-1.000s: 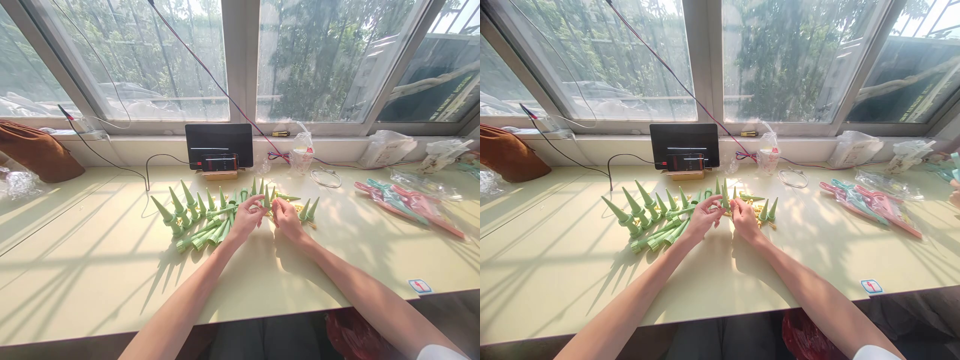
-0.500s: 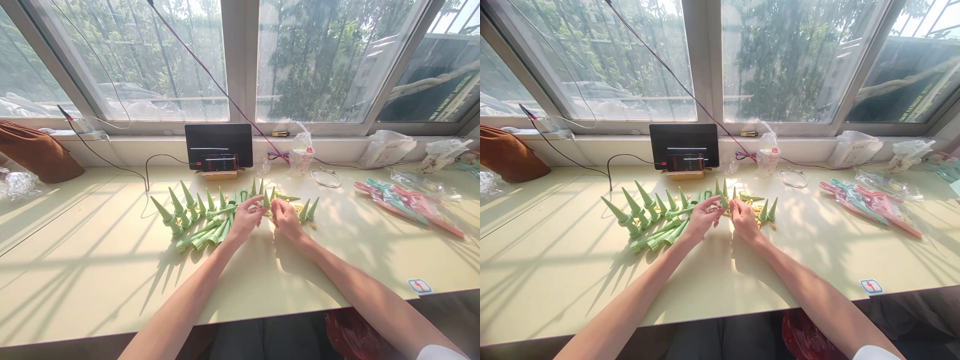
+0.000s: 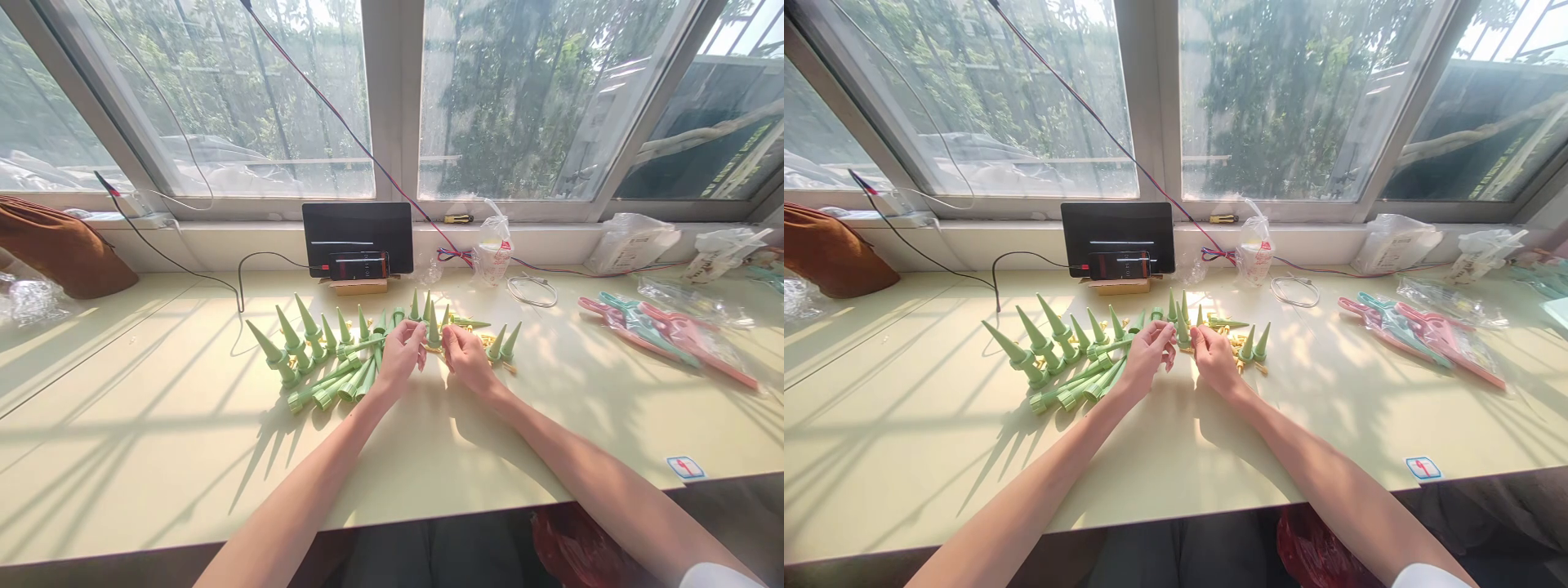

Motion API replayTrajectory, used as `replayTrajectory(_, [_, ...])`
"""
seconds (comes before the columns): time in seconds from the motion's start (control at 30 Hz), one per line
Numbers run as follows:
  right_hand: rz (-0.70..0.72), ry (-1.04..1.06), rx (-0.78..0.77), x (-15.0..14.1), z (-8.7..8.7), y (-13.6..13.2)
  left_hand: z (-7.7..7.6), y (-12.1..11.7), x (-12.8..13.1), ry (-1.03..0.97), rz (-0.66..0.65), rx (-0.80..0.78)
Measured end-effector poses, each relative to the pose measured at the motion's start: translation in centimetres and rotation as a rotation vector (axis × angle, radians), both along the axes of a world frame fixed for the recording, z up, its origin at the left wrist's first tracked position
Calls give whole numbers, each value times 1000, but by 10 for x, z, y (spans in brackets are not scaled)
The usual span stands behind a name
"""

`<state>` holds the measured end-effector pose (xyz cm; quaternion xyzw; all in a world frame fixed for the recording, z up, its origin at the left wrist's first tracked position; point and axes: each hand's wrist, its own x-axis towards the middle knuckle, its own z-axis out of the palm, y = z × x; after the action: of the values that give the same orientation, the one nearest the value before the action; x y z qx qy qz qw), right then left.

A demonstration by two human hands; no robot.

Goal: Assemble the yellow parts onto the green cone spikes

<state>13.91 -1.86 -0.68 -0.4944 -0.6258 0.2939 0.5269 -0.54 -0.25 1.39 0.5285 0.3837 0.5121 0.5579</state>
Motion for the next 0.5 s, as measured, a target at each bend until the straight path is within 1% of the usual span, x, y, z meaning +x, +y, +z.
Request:
replayTrajectory(0.13, [6, -21, 2, 0, 0, 0, -2, 1, -1, 23, -1, -23])
replayTrajectory(0.23, [12, -49, -9, 0, 0, 0, -2, 1, -1, 64, -26, -61])
replayTrajectory(0.5, [72, -100, 14, 1, -3, -1, -4, 3, -3, 76, -105, -150])
